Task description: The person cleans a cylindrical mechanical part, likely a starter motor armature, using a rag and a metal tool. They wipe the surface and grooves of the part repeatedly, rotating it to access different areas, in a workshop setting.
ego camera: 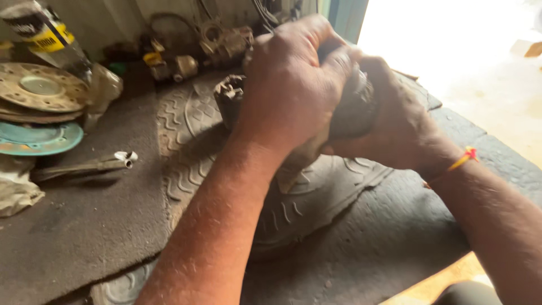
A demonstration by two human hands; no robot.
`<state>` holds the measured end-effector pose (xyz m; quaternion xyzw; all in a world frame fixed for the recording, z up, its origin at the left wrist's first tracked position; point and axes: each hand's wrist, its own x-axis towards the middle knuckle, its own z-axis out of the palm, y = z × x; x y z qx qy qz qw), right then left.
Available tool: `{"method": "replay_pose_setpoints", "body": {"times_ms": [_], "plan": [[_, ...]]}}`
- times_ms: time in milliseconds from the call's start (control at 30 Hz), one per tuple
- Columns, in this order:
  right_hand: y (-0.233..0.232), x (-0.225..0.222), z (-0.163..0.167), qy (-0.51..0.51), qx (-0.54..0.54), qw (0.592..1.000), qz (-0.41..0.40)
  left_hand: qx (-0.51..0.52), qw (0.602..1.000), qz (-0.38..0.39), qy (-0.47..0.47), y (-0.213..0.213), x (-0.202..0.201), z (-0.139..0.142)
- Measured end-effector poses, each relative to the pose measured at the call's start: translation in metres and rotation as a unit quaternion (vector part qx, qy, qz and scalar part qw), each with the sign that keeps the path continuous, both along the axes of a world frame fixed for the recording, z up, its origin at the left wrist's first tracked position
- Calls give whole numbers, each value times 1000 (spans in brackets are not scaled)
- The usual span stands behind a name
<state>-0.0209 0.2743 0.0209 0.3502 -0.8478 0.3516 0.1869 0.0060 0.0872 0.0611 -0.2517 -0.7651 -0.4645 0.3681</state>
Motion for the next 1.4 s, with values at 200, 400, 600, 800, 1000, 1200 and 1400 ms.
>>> {"method": "replay_pose_setpoints", "body": {"times_ms": [200, 400, 600, 800, 1000, 1200, 1400], "plan": [[8, -6, -10, 69, -28, 992, 102, -18, 1000, 2, -10, 0, -3, -3], [21, -9, 7, -240, -112, 941, 208, -30, 990, -138, -16, 3, 4, 3], [14, -2, 9, -266, -116, 947, 135, -51, 998, -9, 19, 10, 3, 3], [-2, -8, 1, -155, -57, 986, 29, 17, 999, 37, 7, -3, -9, -4], [0, -6, 10, -140, -76, 985, 64, 42, 979, 146, 133, -40, 5, 33], [-5, -1, 18, -160, -44, 983, 85, -11, 982, 175, 66, -67, 16, 12], [-16, 8, 25, -143, 21, 986, 87, 149, 978, 2, -145, -71, 7, -1]]}}
